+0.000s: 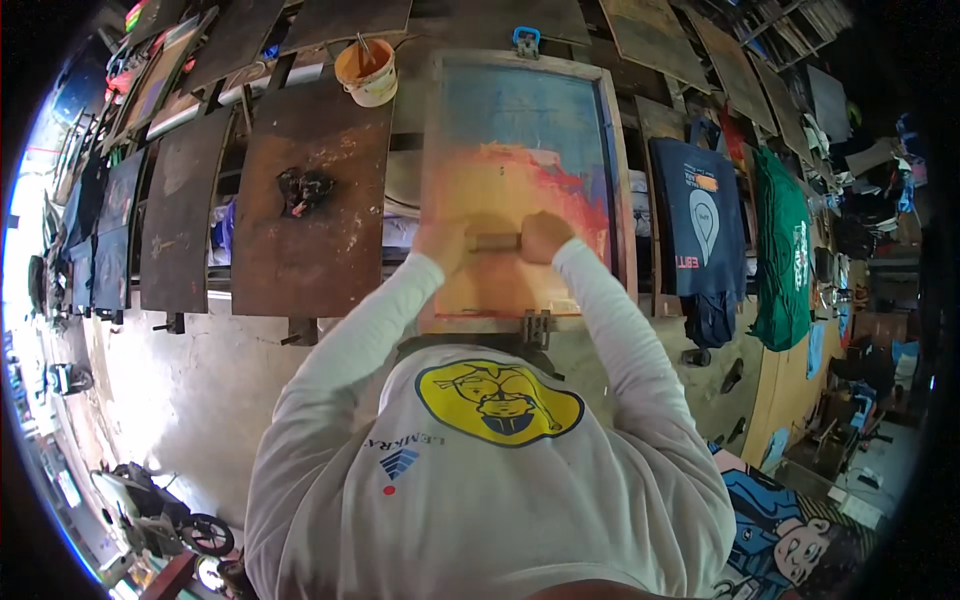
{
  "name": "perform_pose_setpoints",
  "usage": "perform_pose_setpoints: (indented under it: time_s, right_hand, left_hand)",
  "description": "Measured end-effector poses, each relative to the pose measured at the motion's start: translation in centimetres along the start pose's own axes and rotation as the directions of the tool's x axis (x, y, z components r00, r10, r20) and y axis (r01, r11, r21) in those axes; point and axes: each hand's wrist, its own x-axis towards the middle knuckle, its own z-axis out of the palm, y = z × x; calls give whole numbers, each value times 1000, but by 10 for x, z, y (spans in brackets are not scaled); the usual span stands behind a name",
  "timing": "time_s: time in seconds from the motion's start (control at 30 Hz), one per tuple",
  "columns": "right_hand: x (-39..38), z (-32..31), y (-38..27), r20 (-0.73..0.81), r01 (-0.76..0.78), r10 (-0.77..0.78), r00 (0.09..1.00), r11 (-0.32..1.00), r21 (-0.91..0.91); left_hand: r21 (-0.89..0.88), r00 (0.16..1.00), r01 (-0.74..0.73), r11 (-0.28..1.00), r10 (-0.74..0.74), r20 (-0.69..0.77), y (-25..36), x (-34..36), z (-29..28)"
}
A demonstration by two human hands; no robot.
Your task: The recorder is applying ink to a screen using a squeegee to print designs onto t-shirts.
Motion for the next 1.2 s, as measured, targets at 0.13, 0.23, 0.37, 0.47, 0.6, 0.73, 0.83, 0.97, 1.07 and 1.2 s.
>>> perform_pose_setpoints:
  time_s: [0.13, 0.23, 0.37, 0.47, 0.6, 0.73, 0.83, 0.97, 1.07, 1.2]
  right_hand:
    - [68, -18, 28, -154, -124, 121, 981, 992, -11]
    - [80, -20, 40, -220, -175, 169, 961, 985, -7]
    - [64, -14, 18, -171, -99, 101, 980, 995, 20]
    - [19, 7, 13, -54, -44, 43, 998, 999, -15]
    - [-34, 4, -8, 147, -71, 69, 987, 997, 10]
    - [-16, -18, -5, 165, 15, -14, 986, 1000, -1]
    - [41, -20, 19, 19, -5, 6, 1000, 998, -60]
    - [102, -24, 47, -165, -112, 103, 981, 993, -46]
    - [133, -8, 48, -241, -70, 65, 968, 997, -13]
    - [81, -17, 9, -84, -16, 9, 996, 997, -82]
  left_hand:
    - [241, 976, -180, 954, 203, -75, 16, 79, -27]
    - [528, 952, -227, 819, 300, -57, 55, 91, -41]
    - [626, 818, -282, 727, 523, -239, -8, 80, -12]
    - [650, 949, -175, 739, 304, -90, -16, 37, 16]
    - [584, 991, -133, 801, 117, 65, 6, -28, 19]
    - [544, 975, -220, 809, 183, 122, 3, -9, 3]
    - [639, 930, -282, 716, 367, -1, 10, 46, -20]
    - [610, 980, -185, 771, 194, 51, 37, 118, -49]
    - [548, 990, -115, 829, 143, -9, -23, 149, -28]
    - [219, 948, -126, 968, 183, -262, -92, 118, 17]
